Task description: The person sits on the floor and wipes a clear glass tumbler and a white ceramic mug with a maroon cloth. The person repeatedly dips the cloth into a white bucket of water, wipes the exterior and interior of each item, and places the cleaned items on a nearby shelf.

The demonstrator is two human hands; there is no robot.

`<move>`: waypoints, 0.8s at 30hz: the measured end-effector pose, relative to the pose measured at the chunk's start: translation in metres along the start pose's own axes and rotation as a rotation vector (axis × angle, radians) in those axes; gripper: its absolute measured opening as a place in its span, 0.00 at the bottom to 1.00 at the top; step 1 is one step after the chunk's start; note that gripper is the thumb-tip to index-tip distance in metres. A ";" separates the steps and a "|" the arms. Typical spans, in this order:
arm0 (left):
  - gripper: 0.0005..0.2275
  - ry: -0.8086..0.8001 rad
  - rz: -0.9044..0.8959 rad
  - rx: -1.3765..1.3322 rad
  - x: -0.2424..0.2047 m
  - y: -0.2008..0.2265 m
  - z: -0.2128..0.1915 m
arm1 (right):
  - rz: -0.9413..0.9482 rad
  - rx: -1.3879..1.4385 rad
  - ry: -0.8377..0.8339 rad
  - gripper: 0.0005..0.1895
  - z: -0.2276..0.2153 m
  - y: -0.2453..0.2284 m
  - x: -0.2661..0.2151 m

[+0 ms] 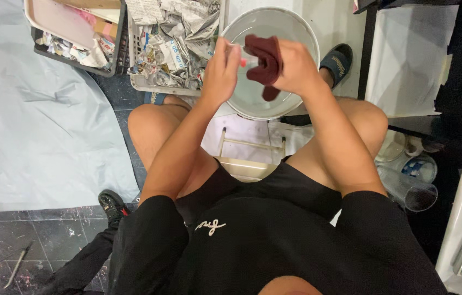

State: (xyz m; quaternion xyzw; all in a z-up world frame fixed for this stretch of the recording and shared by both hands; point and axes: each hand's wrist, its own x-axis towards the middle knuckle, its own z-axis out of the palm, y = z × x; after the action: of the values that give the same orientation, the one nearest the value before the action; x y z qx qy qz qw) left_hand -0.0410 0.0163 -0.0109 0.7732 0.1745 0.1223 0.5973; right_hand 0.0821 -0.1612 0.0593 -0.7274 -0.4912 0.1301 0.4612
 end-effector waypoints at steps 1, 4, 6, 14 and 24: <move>0.17 -0.028 0.045 0.066 -0.001 0.008 -0.005 | 0.026 0.008 -0.036 0.28 0.003 0.000 -0.001; 0.16 -0.103 0.189 0.267 -0.001 0.031 -0.012 | 0.114 0.069 -0.121 0.28 0.018 0.000 -0.007; 0.17 -0.137 0.337 0.330 0.000 0.040 -0.017 | 0.186 0.159 -0.150 0.28 0.028 0.005 -0.011; 0.20 -0.277 0.630 0.285 0.003 0.048 -0.031 | 0.290 0.701 -0.621 0.26 0.050 0.068 -0.030; 0.18 -0.314 0.635 0.203 0.001 0.050 -0.032 | 0.324 0.862 -0.634 0.29 0.068 0.080 -0.043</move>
State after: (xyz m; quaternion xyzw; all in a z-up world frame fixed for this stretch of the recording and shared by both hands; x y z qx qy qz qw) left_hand -0.0469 0.0338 0.0453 0.8535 -0.1567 0.1637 0.4692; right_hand 0.0651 -0.1679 -0.0525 -0.4643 -0.3902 0.6007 0.5209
